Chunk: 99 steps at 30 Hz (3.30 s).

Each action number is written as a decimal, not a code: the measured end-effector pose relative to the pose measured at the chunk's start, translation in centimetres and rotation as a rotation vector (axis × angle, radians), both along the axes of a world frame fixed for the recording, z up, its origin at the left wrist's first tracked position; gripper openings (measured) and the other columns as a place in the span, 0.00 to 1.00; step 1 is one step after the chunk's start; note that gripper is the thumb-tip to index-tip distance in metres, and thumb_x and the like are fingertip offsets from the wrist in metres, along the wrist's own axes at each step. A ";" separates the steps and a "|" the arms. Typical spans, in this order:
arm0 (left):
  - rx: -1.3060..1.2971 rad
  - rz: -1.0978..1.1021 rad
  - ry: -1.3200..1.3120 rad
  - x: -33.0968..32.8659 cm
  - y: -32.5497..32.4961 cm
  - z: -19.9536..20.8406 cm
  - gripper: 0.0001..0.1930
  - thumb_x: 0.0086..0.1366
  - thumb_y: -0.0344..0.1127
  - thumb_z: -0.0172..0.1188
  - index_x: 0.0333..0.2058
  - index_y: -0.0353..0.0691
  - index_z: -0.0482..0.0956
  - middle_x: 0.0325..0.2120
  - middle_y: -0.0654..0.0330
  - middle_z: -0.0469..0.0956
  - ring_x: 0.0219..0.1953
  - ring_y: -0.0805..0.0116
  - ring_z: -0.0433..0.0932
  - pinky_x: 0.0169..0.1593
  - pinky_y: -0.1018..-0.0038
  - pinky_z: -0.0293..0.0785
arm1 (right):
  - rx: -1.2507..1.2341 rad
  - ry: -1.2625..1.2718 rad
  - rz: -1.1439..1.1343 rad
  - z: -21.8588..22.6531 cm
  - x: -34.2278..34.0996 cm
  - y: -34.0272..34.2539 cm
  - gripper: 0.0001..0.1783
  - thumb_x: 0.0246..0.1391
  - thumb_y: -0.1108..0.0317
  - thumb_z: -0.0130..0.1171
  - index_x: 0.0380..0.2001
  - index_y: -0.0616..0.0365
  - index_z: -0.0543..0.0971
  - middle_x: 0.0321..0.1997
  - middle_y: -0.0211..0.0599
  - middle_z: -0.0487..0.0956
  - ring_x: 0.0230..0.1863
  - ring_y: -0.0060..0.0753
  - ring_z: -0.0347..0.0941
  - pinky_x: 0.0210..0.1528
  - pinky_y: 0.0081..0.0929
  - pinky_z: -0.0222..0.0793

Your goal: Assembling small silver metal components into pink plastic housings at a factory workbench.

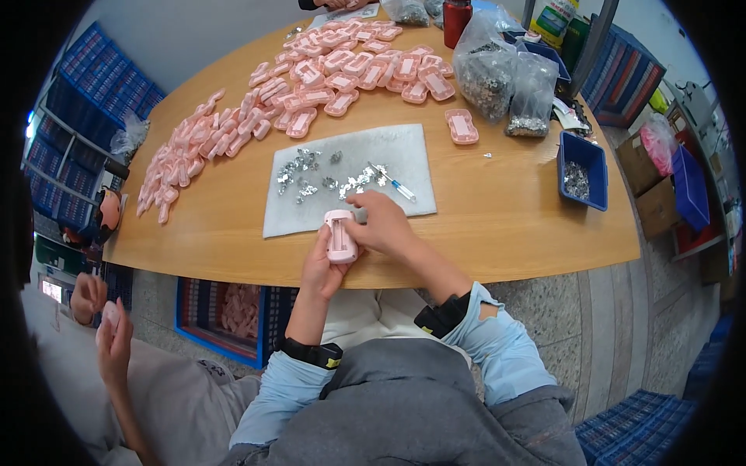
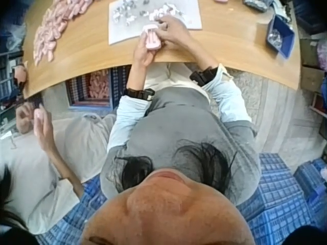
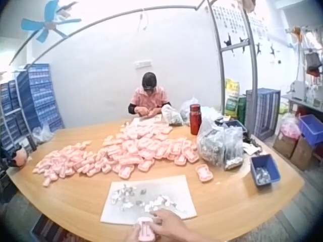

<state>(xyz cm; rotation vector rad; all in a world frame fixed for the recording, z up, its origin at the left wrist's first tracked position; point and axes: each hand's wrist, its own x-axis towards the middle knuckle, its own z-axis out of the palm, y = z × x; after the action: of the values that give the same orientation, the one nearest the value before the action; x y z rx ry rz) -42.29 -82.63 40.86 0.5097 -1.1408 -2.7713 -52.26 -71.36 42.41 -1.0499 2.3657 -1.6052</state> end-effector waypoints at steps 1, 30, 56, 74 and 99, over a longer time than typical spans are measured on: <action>0.000 0.000 -0.004 0.1 0.1 0.2 0.19 0.65 0.44 0.38 0.50 0.39 0.60 0.43 0.56 0.69 0.41 0.66 0.72 0.42 0.70 0.73 | 0.047 -0.057 0.016 0.1 0.4 -0.4 0.22 0.38 0.61 0.58 0.39 0.60 0.75 0.33 0.40 0.75 0.25 0.31 0.71 0.28 0.25 0.67; -0.899 -0.086 0.249 2.0 4.4 6.8 0.29 0.62 0.36 0.48 0.57 0.32 0.47 0.41 0.54 0.69 0.40 0.72 0.70 0.44 0.77 0.66 | -1.019 -1.282 0.647 -0.5 -0.8 3.6 0.23 0.41 0.60 0.59 0.39 0.59 0.67 0.31 0.33 0.69 0.25 0.18 0.66 0.23 0.13 0.66; -0.632 0.154 0.175 1.2 5.4 5.0 0.15 0.61 0.34 0.50 0.44 0.31 0.69 0.33 0.59 0.73 0.34 0.75 0.73 0.37 0.80 0.69 | -0.800 -1.152 0.519 0.6 -0.5 3.6 0.17 0.41 0.70 0.56 0.37 0.64 0.71 0.34 0.38 0.75 0.34 0.30 0.74 0.39 0.26 0.72; -0.253 -0.024 0.008 1.7 3.6 4.2 0.15 0.62 0.40 0.49 0.39 0.33 0.73 0.29 0.64 0.74 0.30 0.80 0.72 0.34 0.82 0.69 | -0.423 -0.767 0.379 1.6 0.2 3.4 0.12 0.42 0.76 0.57 0.34 0.64 0.74 0.30 0.28 0.75 0.30 0.15 0.71 0.32 0.14 0.69; -0.450 0.141 -0.066 1.9 3.5 2.4 0.09 0.58 0.34 0.56 0.31 0.33 0.76 0.24 0.68 0.73 0.24 0.85 0.68 0.27 0.86 0.65 | -0.192 -0.280 0.326 1.4 0.7 3.3 0.12 0.33 0.73 0.58 0.29 0.60 0.75 0.28 0.25 0.67 0.22 0.11 0.58 0.22 0.10 0.55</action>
<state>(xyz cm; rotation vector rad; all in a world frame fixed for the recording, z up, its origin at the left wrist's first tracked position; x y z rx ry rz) -40.37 -79.11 43.22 0.6002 -1.6107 -2.2914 -51.56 -68.02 43.81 -1.0905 1.7894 -1.7427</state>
